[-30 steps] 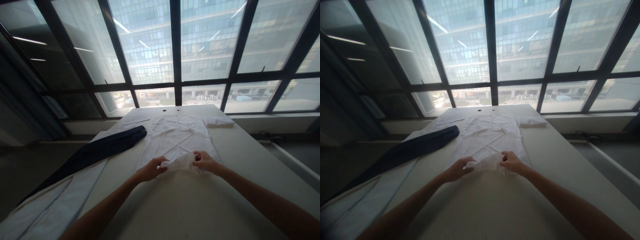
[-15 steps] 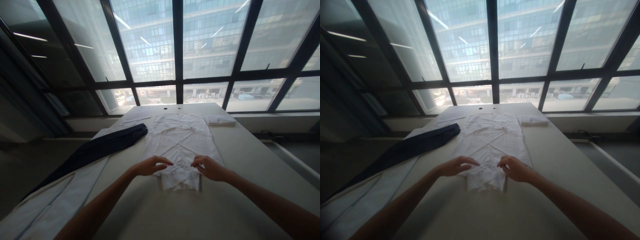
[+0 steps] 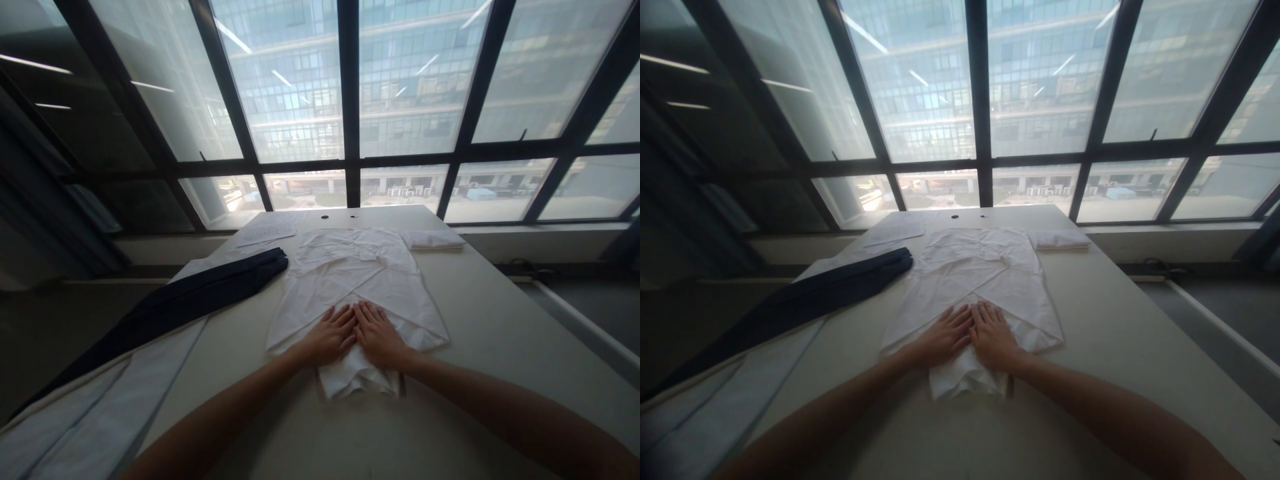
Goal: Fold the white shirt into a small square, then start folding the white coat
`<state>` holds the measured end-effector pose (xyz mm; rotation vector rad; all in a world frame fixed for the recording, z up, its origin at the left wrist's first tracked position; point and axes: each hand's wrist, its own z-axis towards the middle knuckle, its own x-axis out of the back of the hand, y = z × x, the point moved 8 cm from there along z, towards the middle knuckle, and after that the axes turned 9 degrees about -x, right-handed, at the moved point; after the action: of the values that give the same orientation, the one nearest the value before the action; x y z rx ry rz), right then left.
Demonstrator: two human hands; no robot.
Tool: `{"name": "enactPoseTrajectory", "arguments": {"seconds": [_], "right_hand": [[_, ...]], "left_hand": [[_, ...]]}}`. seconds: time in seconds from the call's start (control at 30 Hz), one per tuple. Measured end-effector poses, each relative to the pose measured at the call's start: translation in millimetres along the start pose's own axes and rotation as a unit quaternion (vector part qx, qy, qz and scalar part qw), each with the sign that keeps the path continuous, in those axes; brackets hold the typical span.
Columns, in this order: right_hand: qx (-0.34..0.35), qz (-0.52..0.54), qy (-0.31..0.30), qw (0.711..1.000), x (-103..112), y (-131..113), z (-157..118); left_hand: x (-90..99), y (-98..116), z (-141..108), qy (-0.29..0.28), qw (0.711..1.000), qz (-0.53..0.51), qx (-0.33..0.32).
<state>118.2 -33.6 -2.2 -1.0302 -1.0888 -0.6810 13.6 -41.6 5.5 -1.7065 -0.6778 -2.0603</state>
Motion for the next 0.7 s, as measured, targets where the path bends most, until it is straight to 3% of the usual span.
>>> {"name": "enactPoseTrajectory", "arguments": {"seconds": [0.2, 0.7], "right_hand": [[-0.006, 0.004, 0.000, 1.000, 5.5, 3.7, -13.5], [0.000, 0.009, 0.013, 1.000, 2.3, 4.6, -11.3]], "left_hand": [[3.2, 15.9, 2.1, 0.007, 1.000, -0.019, 0.003], [8.7, 14.6, 2.1, 0.000, 0.998, -0.058, 0.014]]}}
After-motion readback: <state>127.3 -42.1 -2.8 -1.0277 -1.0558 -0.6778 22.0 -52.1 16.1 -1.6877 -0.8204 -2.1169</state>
